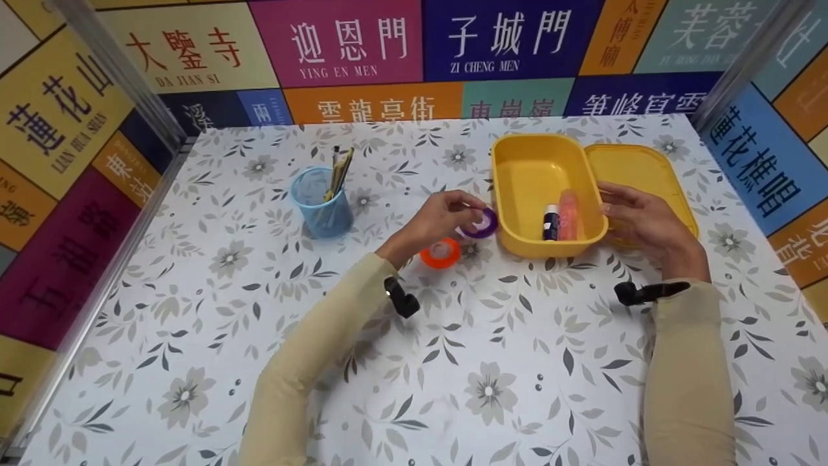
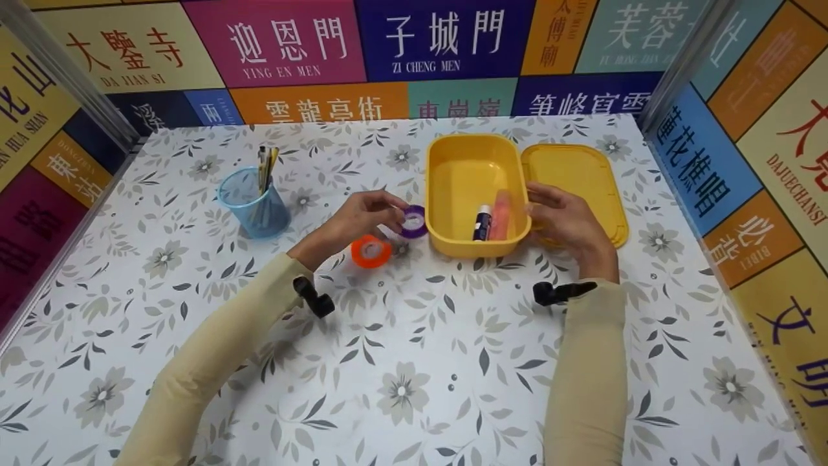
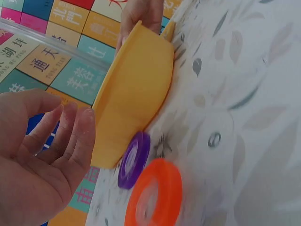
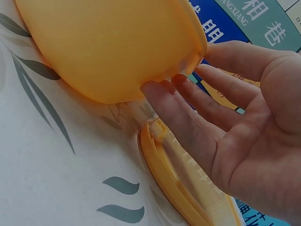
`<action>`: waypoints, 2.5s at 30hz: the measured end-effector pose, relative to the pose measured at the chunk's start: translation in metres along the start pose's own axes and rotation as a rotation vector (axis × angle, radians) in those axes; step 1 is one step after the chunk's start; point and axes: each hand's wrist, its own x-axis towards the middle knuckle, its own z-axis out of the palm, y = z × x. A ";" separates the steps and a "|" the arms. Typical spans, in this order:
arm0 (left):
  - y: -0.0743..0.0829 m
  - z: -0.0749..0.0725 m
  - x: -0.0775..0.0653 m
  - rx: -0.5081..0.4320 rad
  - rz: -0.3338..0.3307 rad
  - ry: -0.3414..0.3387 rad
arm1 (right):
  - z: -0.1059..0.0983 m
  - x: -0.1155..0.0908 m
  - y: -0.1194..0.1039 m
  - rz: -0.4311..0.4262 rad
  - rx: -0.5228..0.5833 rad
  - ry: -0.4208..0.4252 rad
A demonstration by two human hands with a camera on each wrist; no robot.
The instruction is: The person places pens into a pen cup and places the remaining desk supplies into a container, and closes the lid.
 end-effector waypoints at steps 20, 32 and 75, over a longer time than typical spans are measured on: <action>-0.026 -0.044 -0.012 0.173 -0.196 0.181 | 0.000 -0.001 -0.001 0.016 0.018 -0.001; -0.026 -0.045 -0.014 0.302 -0.265 0.140 | -0.001 -0.001 -0.001 0.027 0.040 -0.005; -0.031 -0.043 -0.012 0.234 -0.333 0.149 | 0.001 0.000 -0.001 0.044 0.011 0.011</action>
